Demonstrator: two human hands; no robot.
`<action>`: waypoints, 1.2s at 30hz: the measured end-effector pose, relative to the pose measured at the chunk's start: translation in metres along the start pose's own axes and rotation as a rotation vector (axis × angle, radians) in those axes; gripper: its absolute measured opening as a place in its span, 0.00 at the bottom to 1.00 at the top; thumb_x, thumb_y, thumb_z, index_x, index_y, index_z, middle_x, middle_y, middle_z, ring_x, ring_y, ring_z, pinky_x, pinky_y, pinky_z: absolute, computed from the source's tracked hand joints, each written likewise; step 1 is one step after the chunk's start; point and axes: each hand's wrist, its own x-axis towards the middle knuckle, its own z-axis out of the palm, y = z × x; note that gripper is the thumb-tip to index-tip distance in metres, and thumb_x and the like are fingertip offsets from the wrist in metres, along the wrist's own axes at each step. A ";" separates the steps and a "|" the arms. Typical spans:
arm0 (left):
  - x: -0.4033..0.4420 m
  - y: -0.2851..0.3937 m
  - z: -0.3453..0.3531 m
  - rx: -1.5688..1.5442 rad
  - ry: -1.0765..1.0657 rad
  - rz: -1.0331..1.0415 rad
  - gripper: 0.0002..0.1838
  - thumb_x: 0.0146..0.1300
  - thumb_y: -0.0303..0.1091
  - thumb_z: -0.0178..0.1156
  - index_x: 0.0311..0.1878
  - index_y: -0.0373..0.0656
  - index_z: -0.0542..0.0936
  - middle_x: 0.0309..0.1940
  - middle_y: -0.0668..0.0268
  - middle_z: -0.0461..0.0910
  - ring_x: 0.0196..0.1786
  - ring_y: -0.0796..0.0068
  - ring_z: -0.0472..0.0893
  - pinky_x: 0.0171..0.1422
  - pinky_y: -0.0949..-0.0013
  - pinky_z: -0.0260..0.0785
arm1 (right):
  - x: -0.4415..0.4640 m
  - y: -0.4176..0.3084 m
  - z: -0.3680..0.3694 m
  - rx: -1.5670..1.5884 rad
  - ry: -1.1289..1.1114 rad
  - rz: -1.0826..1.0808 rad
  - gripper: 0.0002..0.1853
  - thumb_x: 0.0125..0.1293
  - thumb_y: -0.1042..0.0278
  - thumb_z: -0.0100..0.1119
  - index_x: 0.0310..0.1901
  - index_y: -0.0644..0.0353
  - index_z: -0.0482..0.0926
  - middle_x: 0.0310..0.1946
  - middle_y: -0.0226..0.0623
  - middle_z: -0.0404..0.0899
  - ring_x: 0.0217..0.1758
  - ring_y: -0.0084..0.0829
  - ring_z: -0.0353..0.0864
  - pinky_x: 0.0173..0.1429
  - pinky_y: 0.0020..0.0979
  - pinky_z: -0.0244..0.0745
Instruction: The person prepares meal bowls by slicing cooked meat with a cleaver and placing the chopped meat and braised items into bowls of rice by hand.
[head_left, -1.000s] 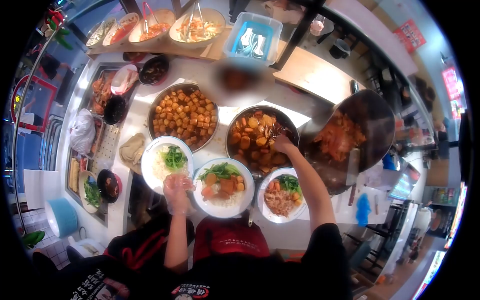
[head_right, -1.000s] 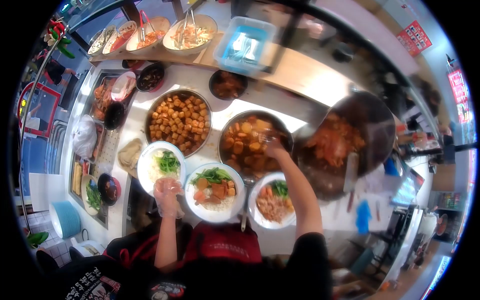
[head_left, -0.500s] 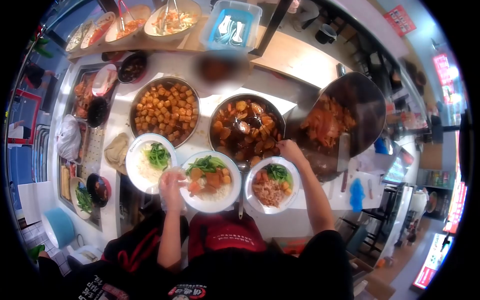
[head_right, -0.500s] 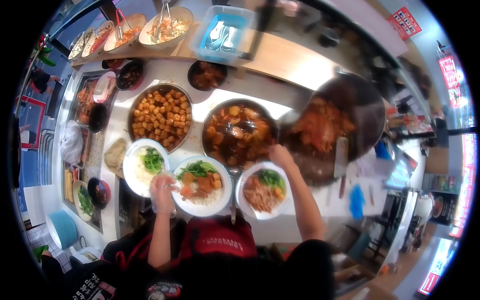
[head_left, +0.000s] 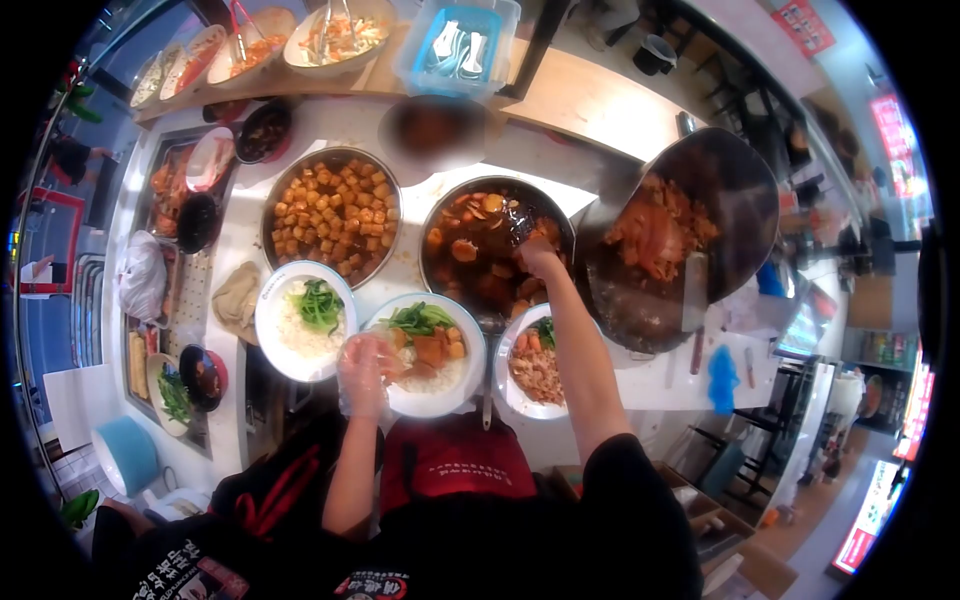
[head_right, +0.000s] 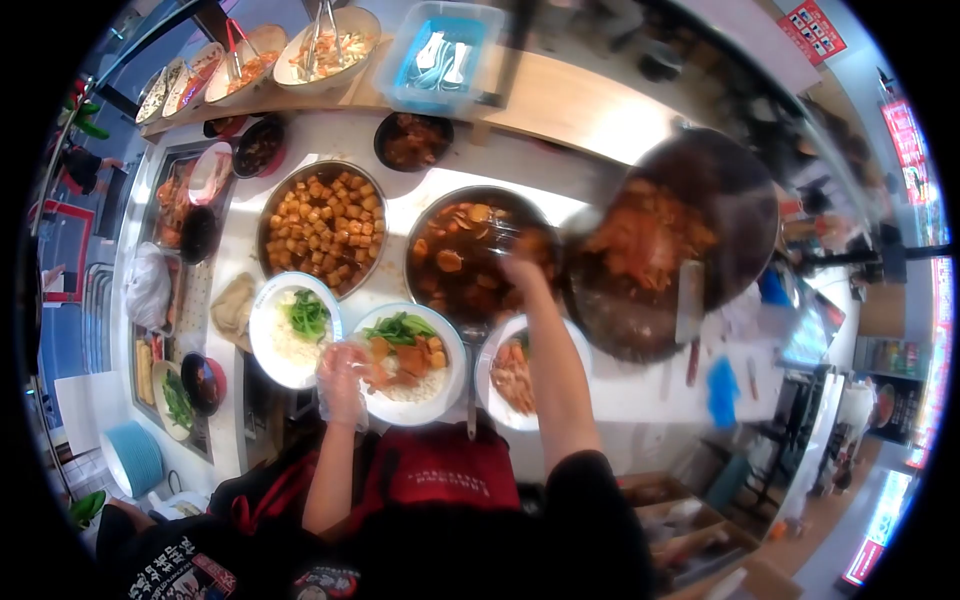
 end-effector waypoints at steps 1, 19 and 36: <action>-0.002 0.003 0.001 -0.006 0.012 -0.001 0.05 0.69 0.34 0.56 0.39 0.44 0.74 0.27 0.67 0.75 0.21 0.81 0.73 0.19 0.78 0.62 | 0.003 -0.008 0.005 0.153 -0.066 0.116 0.15 0.68 0.57 0.53 0.32 0.60 0.81 0.16 0.35 0.71 0.12 0.33 0.69 0.17 0.35 0.63; 0.017 -0.011 -0.048 0.011 0.102 0.075 0.07 0.70 0.35 0.54 0.42 0.42 0.74 0.33 0.66 0.77 0.35 0.76 0.77 0.35 0.73 0.73 | -0.091 -0.026 -0.004 0.688 -0.395 0.167 0.13 0.76 0.64 0.44 0.54 0.59 0.75 0.16 0.18 0.53 0.14 0.15 0.49 0.17 0.22 0.42; 0.011 0.002 -0.026 0.032 0.068 -0.020 0.07 0.70 0.34 0.54 0.43 0.42 0.76 0.32 0.66 0.78 0.32 0.79 0.76 0.35 0.75 0.70 | -0.177 -0.038 0.041 1.395 -0.258 0.339 0.13 0.78 0.58 0.41 0.56 0.48 0.73 0.14 0.18 0.52 0.12 0.16 0.48 0.17 0.22 0.43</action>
